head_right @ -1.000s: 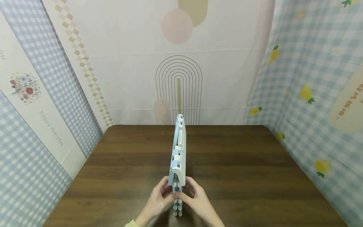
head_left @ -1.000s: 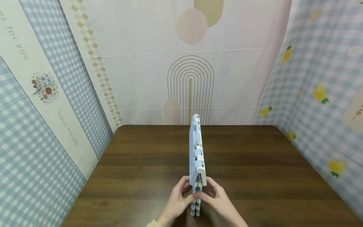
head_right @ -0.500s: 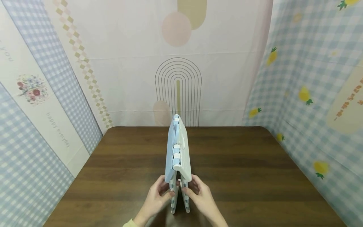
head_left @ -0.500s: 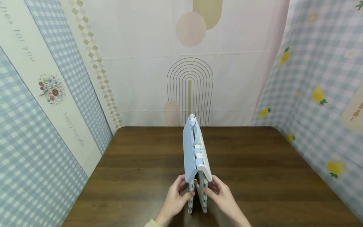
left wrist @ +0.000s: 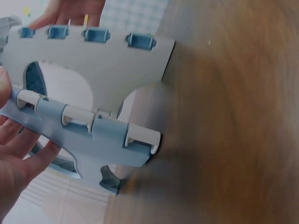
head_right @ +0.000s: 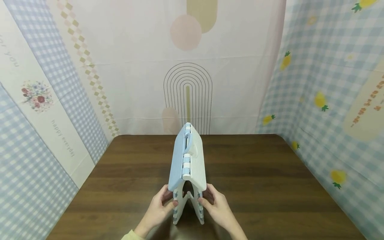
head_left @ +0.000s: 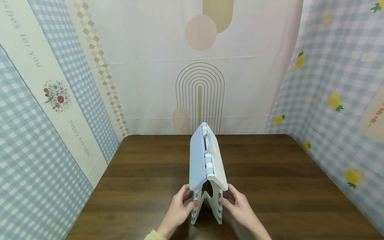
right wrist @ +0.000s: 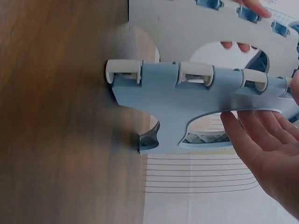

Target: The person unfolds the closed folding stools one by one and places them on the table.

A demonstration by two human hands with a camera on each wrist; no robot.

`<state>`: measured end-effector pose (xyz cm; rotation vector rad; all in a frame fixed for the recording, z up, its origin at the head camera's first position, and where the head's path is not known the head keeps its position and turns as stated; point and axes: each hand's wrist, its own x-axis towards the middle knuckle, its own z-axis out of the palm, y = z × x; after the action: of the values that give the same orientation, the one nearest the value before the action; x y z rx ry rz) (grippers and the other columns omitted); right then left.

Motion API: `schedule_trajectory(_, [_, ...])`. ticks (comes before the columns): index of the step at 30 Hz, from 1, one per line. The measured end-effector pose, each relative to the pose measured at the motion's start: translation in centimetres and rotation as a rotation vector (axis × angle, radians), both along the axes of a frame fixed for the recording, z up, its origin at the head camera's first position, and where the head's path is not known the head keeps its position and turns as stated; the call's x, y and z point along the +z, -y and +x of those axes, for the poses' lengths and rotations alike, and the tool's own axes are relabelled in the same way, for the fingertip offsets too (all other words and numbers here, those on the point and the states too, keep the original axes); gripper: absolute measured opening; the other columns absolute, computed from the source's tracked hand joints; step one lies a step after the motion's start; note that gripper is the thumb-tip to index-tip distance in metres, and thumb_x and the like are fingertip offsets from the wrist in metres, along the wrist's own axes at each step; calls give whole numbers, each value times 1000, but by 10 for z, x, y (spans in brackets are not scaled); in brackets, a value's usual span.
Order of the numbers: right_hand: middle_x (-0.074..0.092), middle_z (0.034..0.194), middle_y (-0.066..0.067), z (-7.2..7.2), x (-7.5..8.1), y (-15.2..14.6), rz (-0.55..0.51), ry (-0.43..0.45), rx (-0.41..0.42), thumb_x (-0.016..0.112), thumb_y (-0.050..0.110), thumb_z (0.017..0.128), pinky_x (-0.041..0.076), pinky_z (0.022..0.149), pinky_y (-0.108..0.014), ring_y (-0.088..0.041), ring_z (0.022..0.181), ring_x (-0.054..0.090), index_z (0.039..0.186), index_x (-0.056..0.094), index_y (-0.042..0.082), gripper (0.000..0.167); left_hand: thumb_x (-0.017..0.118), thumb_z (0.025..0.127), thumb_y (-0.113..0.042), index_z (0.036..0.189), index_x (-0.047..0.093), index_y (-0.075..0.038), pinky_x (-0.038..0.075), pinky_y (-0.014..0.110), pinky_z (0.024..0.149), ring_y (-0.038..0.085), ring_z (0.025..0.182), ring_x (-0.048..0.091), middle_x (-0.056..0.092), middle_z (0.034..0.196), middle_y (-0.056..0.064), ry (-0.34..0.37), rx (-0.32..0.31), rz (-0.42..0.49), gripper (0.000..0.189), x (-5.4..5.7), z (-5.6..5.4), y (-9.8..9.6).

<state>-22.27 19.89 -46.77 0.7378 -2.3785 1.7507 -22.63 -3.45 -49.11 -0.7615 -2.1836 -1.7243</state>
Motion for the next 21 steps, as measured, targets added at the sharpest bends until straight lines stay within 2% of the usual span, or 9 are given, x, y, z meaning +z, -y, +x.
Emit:
schedule_trajectory(6, [65, 110, -29, -13, -3, -12, 16, -37, 43, 61, 9, 94, 58, 79, -22, 3, 98, 63, 126, 49, -11, 39, 70, 85, -6, 121, 53, 4, 57, 33, 91, 21, 107, 67, 67, 115, 27, -29, 3, -48, 41, -1, -9, 8])
schedule_trajectory(14, [66, 112, -28, -15, -3, -19, 26, -41, 61, 61, 9, 94, 58, 80, -21, 4, 100, 63, 126, 50, -9, 39, 69, 85, -2, 120, 52, 5, 57, 32, 89, 13, 105, 67, 69, 111, 26, -38, -16, -69, 40, 1, -10, 19])
schedule_trajectory(16, [66, 112, -29, -15, -2, -20, 30, -33, 63, 61, 9, 94, 57, 80, -20, 4, 100, 63, 127, 50, -9, 39, 69, 85, -2, 120, 52, 6, 57, 33, 89, 14, 106, 67, 68, 110, 27, -40, -27, -73, 40, 1, -11, 20])
schedule_trajectory(19, [65, 114, -28, -17, 0, -23, 58, -16, 84, 61, 11, 95, 57, 82, -21, 2, 101, 63, 129, 49, -8, 41, 67, 88, -6, 123, 50, 4, 56, 37, 92, 22, 109, 67, 67, 115, 26, 21, -62, -108, 41, 5, -12, 24])
schedule_trajectory(21, [67, 113, -25, -21, 6, -27, 127, -20, 113, 60, 14, 95, 58, 83, -24, -3, 101, 66, 129, 50, -6, 41, 67, 90, -13, 125, 51, 1, 54, 40, 95, 29, 110, 66, 67, 117, 23, 94, -89, -185, 40, 15, -13, 29])
